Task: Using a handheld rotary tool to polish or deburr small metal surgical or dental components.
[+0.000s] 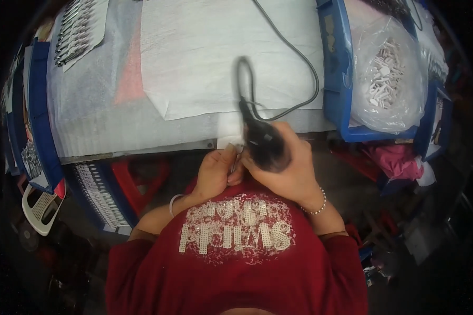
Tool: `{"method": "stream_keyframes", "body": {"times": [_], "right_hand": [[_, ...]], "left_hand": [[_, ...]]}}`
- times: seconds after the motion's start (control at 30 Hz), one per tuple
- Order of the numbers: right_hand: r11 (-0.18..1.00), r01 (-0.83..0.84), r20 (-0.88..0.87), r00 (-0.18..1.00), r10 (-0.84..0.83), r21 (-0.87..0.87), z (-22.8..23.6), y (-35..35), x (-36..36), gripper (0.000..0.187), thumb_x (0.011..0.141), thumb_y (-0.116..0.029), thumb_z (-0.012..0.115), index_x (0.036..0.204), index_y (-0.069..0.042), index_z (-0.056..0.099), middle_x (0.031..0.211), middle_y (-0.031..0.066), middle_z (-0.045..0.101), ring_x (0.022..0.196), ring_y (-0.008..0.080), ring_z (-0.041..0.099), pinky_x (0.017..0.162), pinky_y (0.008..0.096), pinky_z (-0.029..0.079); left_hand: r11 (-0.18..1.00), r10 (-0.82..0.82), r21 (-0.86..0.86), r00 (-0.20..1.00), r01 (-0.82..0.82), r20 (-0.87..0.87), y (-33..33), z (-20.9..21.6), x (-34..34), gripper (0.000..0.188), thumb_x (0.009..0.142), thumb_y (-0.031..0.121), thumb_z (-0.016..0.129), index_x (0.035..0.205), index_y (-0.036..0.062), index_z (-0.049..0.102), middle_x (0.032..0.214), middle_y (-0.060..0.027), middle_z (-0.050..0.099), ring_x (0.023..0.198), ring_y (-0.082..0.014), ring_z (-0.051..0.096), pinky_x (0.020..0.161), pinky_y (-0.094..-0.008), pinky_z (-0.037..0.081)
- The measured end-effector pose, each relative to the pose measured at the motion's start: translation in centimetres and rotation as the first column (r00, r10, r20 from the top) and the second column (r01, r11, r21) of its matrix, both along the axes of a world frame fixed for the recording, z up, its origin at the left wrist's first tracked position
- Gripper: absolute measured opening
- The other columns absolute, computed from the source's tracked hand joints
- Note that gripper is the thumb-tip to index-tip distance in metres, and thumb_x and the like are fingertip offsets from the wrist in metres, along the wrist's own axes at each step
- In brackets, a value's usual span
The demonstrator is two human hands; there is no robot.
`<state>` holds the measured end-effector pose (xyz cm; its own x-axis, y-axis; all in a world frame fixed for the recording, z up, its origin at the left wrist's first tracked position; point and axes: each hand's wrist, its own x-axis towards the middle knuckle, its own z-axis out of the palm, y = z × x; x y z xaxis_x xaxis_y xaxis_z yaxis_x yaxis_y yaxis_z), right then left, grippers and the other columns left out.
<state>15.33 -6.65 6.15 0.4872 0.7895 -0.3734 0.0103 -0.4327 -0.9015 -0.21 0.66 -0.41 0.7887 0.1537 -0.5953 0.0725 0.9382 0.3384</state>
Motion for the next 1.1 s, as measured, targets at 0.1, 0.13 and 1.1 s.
{"method": "stream_keyframes", "body": {"times": [0.1,0.13,1.1], "right_hand": [[0.992,-0.041,-0.022,0.999,0.044,0.121,2.0,-1.8,0.1,0.056,0.068,0.002,0.077,0.117,-0.001,0.048,0.094,0.0115,0.066,0.08,0.0142,0.064,0.075,0.0297,0.052],[0.932,-0.109,-0.006,0.993,0.119,0.346,2.9,-1.9,1.0,0.066,0.065,0.003,0.081,0.12,-0.001,0.044,0.09,0.0111,0.064,0.076,0.0183,0.064,0.071,0.0307,0.052],[0.999,-0.018,0.23,0.973,0.011,0.028,-0.7,-2.6,-0.4,0.046,0.068,-0.008,0.08,0.108,-0.002,0.06,0.093,0.0101,0.07,0.082,0.0157,0.069,0.071,0.0256,0.053]], "left_hand": [[0.991,-0.045,0.121,0.998,0.05,-0.046,0.0,0.4,-0.1,0.04,0.102,0.033,0.042,0.104,-0.0017,0.061,0.066,-0.0014,0.052,0.05,-0.0065,0.041,0.046,-0.0204,0.032],[0.995,0.005,0.098,0.999,-0.001,-0.045,-0.2,0.8,0.1,0.036,0.102,0.029,0.043,0.104,-0.0018,0.061,0.069,-0.0009,0.053,0.052,-0.0062,0.042,0.047,-0.0205,0.034],[0.992,-0.052,0.11,0.996,0.059,-0.067,0.5,1.8,0.1,0.026,0.099,0.019,0.05,0.105,-0.0019,0.064,0.073,-0.0048,0.061,0.052,-0.0071,0.053,0.046,-0.02,0.042]]}}
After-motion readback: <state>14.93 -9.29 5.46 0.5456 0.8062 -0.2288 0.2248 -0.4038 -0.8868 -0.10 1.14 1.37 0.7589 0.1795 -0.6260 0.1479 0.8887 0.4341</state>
